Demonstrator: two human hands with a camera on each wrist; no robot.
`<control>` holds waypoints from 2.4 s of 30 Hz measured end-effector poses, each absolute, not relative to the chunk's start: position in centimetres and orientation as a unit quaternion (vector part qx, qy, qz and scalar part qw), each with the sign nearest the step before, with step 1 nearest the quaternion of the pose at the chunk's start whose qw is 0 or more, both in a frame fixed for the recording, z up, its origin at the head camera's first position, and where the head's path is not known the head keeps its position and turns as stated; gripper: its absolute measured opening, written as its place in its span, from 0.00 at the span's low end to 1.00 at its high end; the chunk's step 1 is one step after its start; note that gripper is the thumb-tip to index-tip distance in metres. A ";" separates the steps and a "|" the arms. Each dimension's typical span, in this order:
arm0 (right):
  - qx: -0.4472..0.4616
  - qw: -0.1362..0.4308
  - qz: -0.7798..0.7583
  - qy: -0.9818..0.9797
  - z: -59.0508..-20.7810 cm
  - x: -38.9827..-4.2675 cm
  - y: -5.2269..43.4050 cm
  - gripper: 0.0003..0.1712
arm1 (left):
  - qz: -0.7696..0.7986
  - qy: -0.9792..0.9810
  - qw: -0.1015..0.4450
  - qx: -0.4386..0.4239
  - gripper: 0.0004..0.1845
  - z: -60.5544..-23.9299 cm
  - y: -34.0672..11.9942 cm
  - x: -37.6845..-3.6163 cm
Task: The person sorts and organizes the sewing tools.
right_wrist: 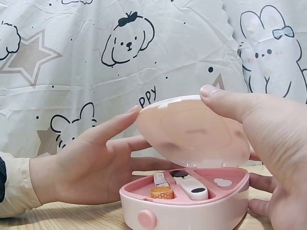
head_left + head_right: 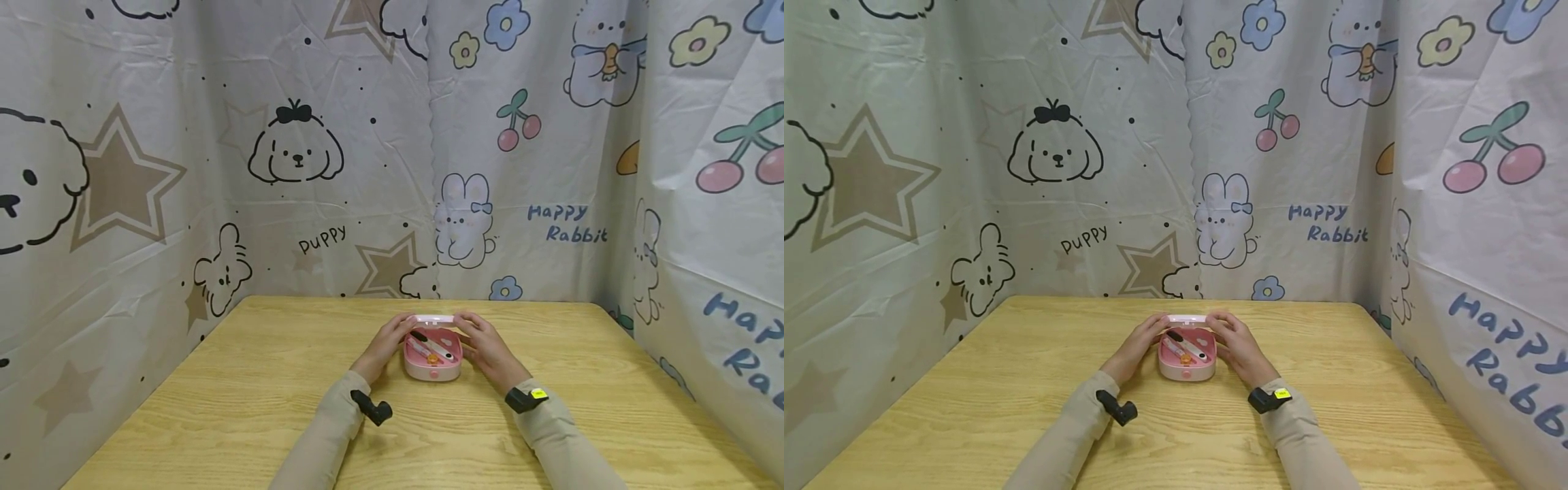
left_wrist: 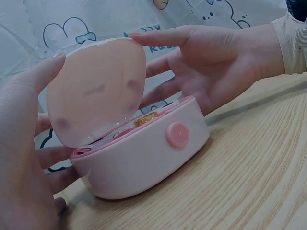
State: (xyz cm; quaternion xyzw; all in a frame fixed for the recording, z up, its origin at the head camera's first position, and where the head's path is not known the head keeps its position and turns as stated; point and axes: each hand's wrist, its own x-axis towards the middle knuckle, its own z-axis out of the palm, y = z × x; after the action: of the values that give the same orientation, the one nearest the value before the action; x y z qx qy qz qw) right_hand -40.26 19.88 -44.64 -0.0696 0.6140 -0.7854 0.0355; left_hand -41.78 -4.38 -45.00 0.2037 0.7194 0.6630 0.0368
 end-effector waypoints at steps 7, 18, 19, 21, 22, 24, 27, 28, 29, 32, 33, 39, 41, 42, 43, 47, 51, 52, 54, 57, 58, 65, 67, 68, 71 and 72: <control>-0.084 0.038 -0.793 0.602 -44.6 -39.9 20.2 0.18 | 0.667 0.711 0.044 0.217 0.33 -45.1 -4.6 -41.8; -0.098 0.059 -0.780 0.615 -45.2 -40.1 20.9 0.35 | 0.645 0.727 0.059 0.226 0.34 -45.7 -5.5 -41.8; -0.102 0.061 -0.782 0.611 -45.3 -40.1 20.9 0.34 | 0.643 0.728 0.061 0.230 0.34 -45.8 -5.6 -41.8; -0.110 0.065 -0.785 0.607 -45.4 -40.1 21.1 0.32 | 0.639 0.728 0.064 0.239 0.34 -45.8 -5.8 -41.8; -0.115 0.067 -0.784 0.606 -45.5 -40.2 21.2 0.31 | 0.635 0.730 0.064 0.244 0.33 -45.9 -5.8 -41.8; -0.123 0.072 -0.784 0.605 -45.5 -40.2 21.3 0.30 | 0.629 0.733 0.062 0.252 0.32 -45.9 -6.0 -41.8; -0.134 0.081 -0.781 0.604 -45.6 -40.1 21.5 0.29 | 0.623 0.736 0.061 0.256 0.31 -45.9 -6.2 -41.9; -0.139 0.083 -0.780 0.605 -45.6 -40.1 21.5 0.29 | 0.622 0.737 0.062 0.255 0.31 -45.9 -6.2 -41.9; -0.143 0.085 -0.779 0.604 -45.6 -40.0 21.5 0.28 | 0.622 0.738 0.063 0.254 0.31 -45.9 -6.3 -41.9; -0.148 0.089 -0.776 0.607 -45.6 -40.0 21.6 0.28 | 0.621 0.738 0.068 0.253 0.33 -46.0 -6.4 -41.9; -0.149 0.090 -0.773 0.611 -45.6 -40.0 21.6 0.28 | 0.622 0.738 0.070 0.253 0.33 -46.0 -6.5 -42.0; -0.157 0.100 -0.755 0.629 -45.8 -39.9 21.9 0.33 | 0.630 0.725 0.074 0.268 0.33 -46.2 -6.6 -42.2; -0.161 0.103 -0.752 0.631 -45.8 -39.8 21.9 0.36 | 0.636 0.717 0.078 0.274 0.32 -46.2 -6.7 -42.1; -0.165 0.105 -0.751 0.631 -45.8 -39.8 22.0 0.38 | 0.639 0.714 0.080 0.276 0.32 -46.2 -6.7 -42.1; -0.168 0.107 -0.749 0.632 -45.7 -39.7 22.0 0.39 | 0.641 0.711 0.083 0.278 0.32 -46.2 -6.7 -42.0; -0.171 0.112 -0.744 0.636 -45.7 -39.6 21.9 0.44 | 0.643 0.707 0.089 0.281 0.32 -46.2 -6.8 -41.9; -0.180 0.116 -0.734 0.644 -45.6 -39.5 21.9 0.46 | 0.642 0.707 0.092 0.281 0.34 -46.1 -6.9 -41.9; -0.183 0.116 -0.732 0.646 -45.7 -39.5 21.9 0.46 | 0.642 0.706 0.093 0.283 0.34 -46.1 -6.9 -42.0; -0.192 0.116 -0.726 0.650 -45.7 -39.6 22.0 0.45 | 0.642 0.705 0.095 0.287 0.34 -46.1 -7.0 -42.0; -0.202 0.116 -0.721 0.653 -45.9 -39.7 22.0 0.43 | 0.640 0.703 0.096 0.295 0.34 -46.2 -7.0 -42.1; -0.204 0.115 -0.719 0.654 -46.0 -39.8 22.1 0.43 | 0.639 0.703 0.096 0.297 0.35 -46.2 -7.0 -42.1; -0.205 0.111 -0.702 0.673 -46.2 -39.9 22.1 0.43 | 0.642 0.699 0.106 0.296 0.37 -46.0 -7.0 -42.0; -0.205 0.110 -0.696 0.679 -46.2 -39.9 22.1 0.43 | 0.640 0.701 0.108 0.297 0.38 -46.0 -7.0 -41.8; -0.204 0.110 -0.694 0.681 -46.2 -39.8 22.1 0.43 | 0.638 0.702 0.109 0.297 0.38 -45.9 -7.1 -41.8; -0.204 0.111 -0.692 0.684 -46.2 -39.7 22.1 0.43 | 0.633 0.705 0.112 0.300 0.39 -46.0 -7.1 -41.9; -0.205 0.111 -0.692 0.683 -46.1 -39.7 22.1 0.43 | 0.632 0.705 0.113 0.302 0.39 -46.0 -7.1 -41.9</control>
State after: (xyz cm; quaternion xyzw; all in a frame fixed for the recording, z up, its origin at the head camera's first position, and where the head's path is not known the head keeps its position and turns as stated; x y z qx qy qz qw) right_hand -39.69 22.05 -46.14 -0.2049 0.6833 -0.6920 0.1107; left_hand -41.90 -7.15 -46.04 0.3015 0.7050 0.6319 0.1133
